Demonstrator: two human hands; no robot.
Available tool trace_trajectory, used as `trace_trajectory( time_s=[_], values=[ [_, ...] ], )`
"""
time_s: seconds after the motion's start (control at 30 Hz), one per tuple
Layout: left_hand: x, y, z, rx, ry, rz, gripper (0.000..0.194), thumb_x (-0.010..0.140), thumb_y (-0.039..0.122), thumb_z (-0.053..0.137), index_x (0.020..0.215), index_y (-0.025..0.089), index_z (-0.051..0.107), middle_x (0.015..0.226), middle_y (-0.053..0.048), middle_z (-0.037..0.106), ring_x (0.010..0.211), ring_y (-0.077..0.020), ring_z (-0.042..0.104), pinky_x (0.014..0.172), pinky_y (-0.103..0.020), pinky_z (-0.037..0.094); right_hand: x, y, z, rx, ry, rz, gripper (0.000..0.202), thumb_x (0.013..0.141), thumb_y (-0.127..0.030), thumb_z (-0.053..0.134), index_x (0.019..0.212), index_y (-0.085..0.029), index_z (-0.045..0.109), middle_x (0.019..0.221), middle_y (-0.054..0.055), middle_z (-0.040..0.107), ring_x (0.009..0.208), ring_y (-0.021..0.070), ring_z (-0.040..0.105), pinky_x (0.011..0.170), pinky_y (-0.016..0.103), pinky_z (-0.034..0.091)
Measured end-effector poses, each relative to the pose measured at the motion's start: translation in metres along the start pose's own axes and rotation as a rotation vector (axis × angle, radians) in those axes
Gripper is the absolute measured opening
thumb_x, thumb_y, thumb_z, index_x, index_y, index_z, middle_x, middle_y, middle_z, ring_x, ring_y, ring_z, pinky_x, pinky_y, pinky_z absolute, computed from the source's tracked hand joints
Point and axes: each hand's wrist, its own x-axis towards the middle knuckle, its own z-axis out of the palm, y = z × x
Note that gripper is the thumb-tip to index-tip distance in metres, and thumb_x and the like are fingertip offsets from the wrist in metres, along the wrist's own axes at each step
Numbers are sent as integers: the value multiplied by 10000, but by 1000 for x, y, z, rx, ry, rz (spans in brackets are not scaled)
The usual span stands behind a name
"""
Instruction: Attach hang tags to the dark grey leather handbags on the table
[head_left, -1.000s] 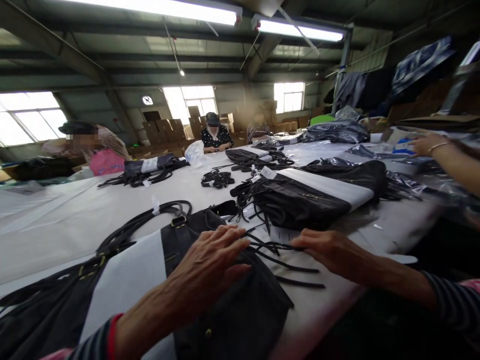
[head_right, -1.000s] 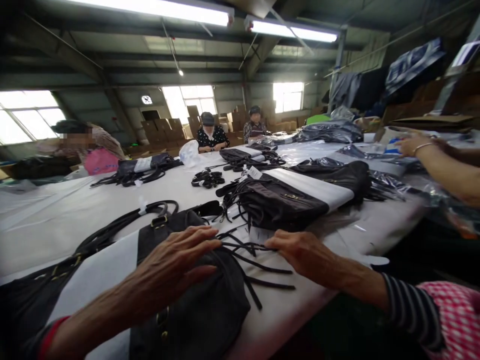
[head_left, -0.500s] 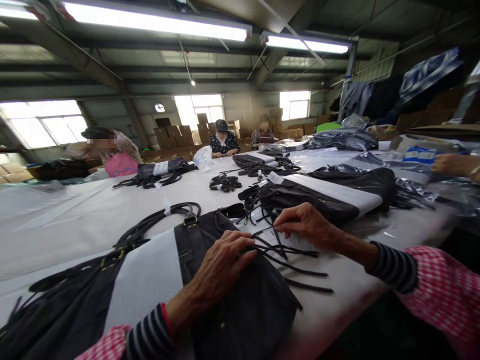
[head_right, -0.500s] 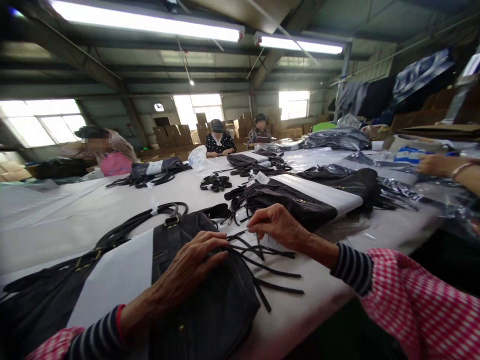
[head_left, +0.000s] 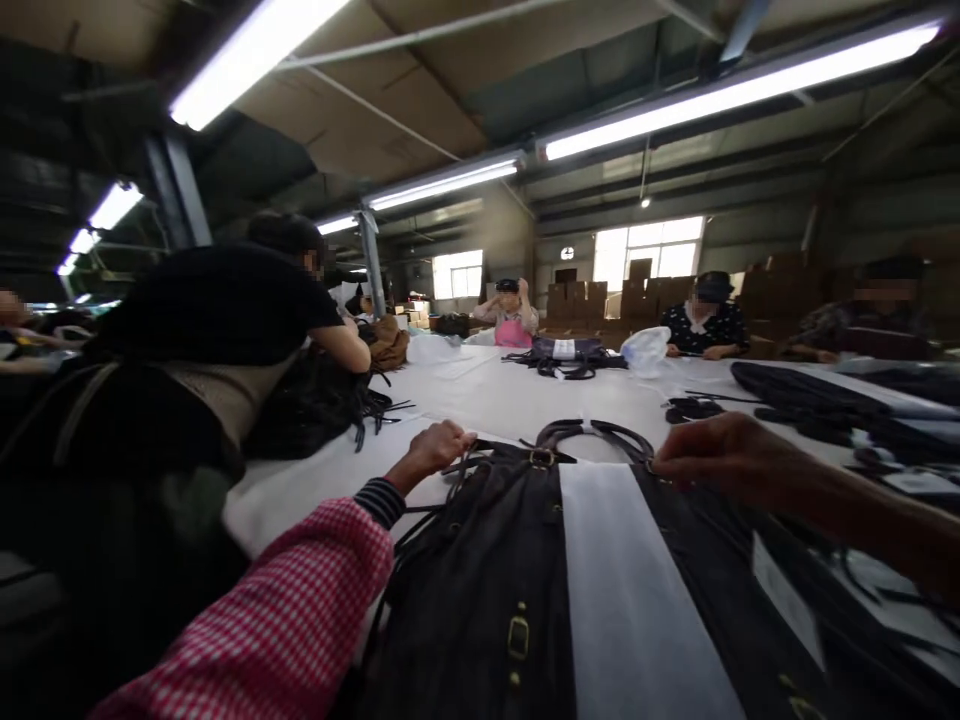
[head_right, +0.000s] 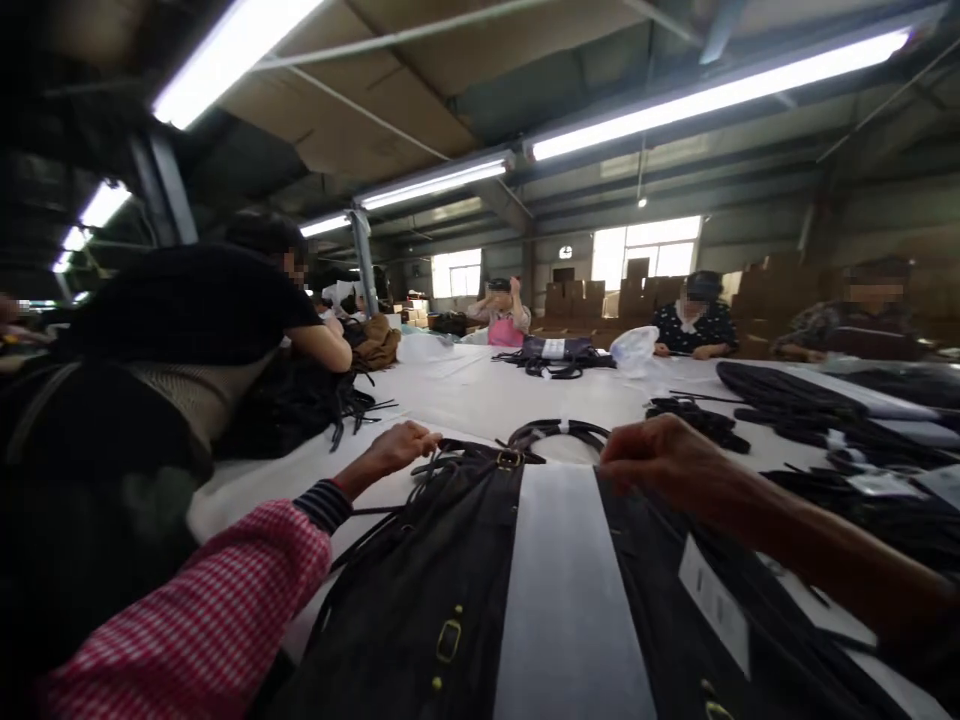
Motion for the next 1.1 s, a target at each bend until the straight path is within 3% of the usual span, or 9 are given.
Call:
trace_trajectory(
  time_s=[0.13, 0.27, 0.33, 0.43, 0.5, 0.6, 0.77, 0.9, 1.1],
  values=[
    [14, -10, 36, -95, -51, 22, 485, 968, 506, 404, 827, 195, 748, 863, -76, 757, 872, -215, 687, 756, -264, 487, 52, -20, 62, 189, -193, 61, 269, 710, -407, 763, 812, -160, 731, 677, 42, 697, 474, 93, 489, 426, 215, 238],
    [36, 14, 61, -163, 7, 67, 409, 954, 487, 453, 865, 192, 723, 1046, -134, 728, 1119, -285, 630, 895, -329, 461, 96, -14, 94, 167, -98, 44, 243, 708, -378, 740, 734, -142, 690, 547, -13, 593, 463, 65, 388, 448, 217, 232],
    [49, 28, 69, -226, -53, 140, 348, 900, 491, 567, 784, 192, 703, 991, -118, 718, 1112, -297, 615, 893, -335, 451, 112, -4, 97, 90, -15, 55, 236, 727, -370, 727, 706, -141, 672, 516, -25, 562, 477, 70, 398, 466, 223, 252],
    [67, 41, 77, -360, -232, 246, 381, 800, 463, 706, 578, 167, 618, 695, -59, 634, 832, -246, 629, 748, -311, 451, 124, 14, 93, 15, 3, 69, 251, 755, -389, 704, 704, -148, 653, 464, -45, 510, 459, 81, 398, 469, 233, 269],
    [76, 44, 82, -475, -298, 294, 351, 793, 400, 696, 557, 154, 612, 611, -27, 575, 716, -198, 585, 687, -296, 431, 124, 25, 88, -59, -12, 45, 234, 775, -381, 683, 718, -156, 650, 462, -48, 509, 449, 89, 419, 469, 235, 296],
    [82, 42, 88, -667, -330, 344, 98, 700, 198, 646, 704, 137, 722, 689, -16, 644, 749, -172, 586, 701, -271, 434, 121, 36, 81, -217, -4, 15, 187, 784, -336, 650, 703, -168, 643, 492, -42, 540, 449, 101, 478, 468, 233, 343],
    [77, 36, 100, -978, -407, 311, 469, 581, 156, 551, 987, 140, 786, 851, -41, 749, 763, -174, 645, 716, -272, 485, 119, 38, 76, -346, -88, 84, 131, 747, -274, 620, 659, -177, 632, 520, -32, 576, 443, 108, 526, 444, 225, 354],
    [75, 35, 107, -1250, -472, 235, 436, 492, 124, 618, 887, 144, 802, 822, -47, 760, 730, -171, 644, 704, -271, 481, 117, 34, 80, -400, -97, 86, 139, 760, -277, 606, 655, -188, 628, 517, -33, 583, 448, 108, 534, 451, 224, 346],
    [75, 36, 113, -1330, -459, 263, 437, 490, 123, 704, 915, 136, 809, 869, -61, 777, 795, -171, 664, 790, -279, 470, 118, 27, 102, -476, 12, 62, 244, 823, -344, 612, 630, -195, 609, 471, -24, 589, 482, 126, 537, 498, 245, 333]
  ],
)
